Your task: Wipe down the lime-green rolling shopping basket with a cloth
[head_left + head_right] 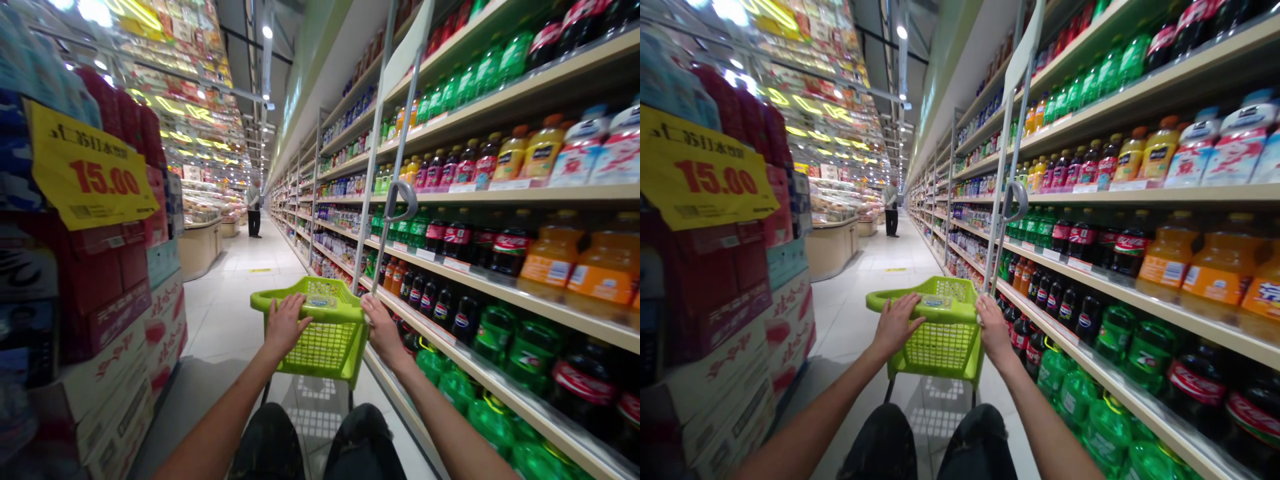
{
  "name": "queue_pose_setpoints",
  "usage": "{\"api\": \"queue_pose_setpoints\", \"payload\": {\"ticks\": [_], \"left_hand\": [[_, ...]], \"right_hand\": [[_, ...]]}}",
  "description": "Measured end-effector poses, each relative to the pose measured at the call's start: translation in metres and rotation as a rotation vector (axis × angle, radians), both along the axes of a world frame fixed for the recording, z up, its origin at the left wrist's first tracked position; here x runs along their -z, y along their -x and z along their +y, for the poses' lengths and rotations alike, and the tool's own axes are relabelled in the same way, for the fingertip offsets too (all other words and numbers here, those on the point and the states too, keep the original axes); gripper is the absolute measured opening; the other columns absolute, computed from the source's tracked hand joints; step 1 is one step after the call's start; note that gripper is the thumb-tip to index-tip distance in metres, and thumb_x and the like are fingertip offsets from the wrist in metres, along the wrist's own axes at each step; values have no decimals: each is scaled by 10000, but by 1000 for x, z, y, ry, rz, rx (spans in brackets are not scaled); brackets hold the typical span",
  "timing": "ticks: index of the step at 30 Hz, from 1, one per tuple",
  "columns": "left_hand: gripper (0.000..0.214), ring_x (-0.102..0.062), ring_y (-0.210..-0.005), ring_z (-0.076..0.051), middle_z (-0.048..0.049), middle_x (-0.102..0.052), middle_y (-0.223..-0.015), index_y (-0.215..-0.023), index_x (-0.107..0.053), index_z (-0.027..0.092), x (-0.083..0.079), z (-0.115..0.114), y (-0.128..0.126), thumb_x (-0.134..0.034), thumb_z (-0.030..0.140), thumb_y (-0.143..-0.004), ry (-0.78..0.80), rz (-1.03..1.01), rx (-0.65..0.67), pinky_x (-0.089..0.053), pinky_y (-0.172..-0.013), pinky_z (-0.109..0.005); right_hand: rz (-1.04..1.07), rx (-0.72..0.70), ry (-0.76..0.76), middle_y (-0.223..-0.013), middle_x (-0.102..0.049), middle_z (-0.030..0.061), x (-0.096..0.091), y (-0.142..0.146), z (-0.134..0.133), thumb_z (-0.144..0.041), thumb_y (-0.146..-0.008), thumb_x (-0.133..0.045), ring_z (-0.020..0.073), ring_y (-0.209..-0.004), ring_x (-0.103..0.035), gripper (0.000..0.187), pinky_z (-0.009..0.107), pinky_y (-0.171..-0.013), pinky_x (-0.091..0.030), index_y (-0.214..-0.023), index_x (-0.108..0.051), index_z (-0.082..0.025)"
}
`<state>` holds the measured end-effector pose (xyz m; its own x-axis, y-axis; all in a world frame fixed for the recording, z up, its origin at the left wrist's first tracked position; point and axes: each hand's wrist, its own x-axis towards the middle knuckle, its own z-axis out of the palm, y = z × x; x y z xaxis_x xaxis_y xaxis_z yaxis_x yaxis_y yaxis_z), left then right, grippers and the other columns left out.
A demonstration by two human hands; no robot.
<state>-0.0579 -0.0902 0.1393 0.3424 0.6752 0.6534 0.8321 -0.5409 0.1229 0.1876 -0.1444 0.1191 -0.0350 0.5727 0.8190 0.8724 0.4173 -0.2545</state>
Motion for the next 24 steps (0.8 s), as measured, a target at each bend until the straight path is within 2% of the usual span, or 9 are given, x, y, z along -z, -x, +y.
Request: {"api": "queue_pose_setpoints", "payload": {"ticks": [3,10,14,18,21,24], "left_hand": [[426,-389,-1199,-248,-55,-467,-1293,-1216,-439,236,3,-4,-7,-460,373,-813,-21,-24,-6,-211,-1017,-489],[417,-399,-1187,-256,-63,-475,-1285,-1209,-446,240,1,-14,-23,-456,368,-812,-10,-29,-19,-213,-1005,-505],[417,-411,-1176,-243,-90,-475,-1281,-1184,-467,194,-1,-6,-3,-435,392,-819,-8,-10,-21,-241,-1003,-472],[341,-466,-1106,-259,-78,-574,-1150,-1051,-548,218,-7,7,19,-444,431,-806,9,12,-75,-172,-1004,-547],[291,-523,-998,-246,-62,-630,-1002,-964,-575,219,-10,10,12,-463,431,-798,20,32,-81,-182,-991,-556],[292,-522,-971,-249,-74,-628,-964,-957,-572,200,-9,8,-6,-461,421,-802,-26,4,-93,-201,-984,-542]], "right_hand": [[77,86,9,-1265,-489,90,0,-18,-3,4,-677,-385,205,-1219,-390,536,465,-1029,-300,-1147,-553,-190],[-81,-104,-46,-1308,-445,63,7,30,2,12,-706,-368,178,-1272,-300,583,443,-1058,-260,-1233,-472,-214],[-53,-12,-24,-1315,-432,89,6,4,4,-24,-735,-377,186,-1250,-341,538,430,-1032,-309,-1240,-464,-188],[-45,80,3,-1291,-450,137,5,-28,11,-65,-747,-409,210,-1234,-366,463,434,-1030,-303,-1194,-510,-128],[-1,131,-8,-1267,-480,124,3,-40,25,-56,-728,-416,217,-1224,-379,450,460,-1020,-306,-1147,-550,-152],[43,157,-1,-1251,-499,109,0,-43,38,-38,-701,-418,223,-1218,-388,468,491,-1003,-313,-1122,-567,-177]]}}
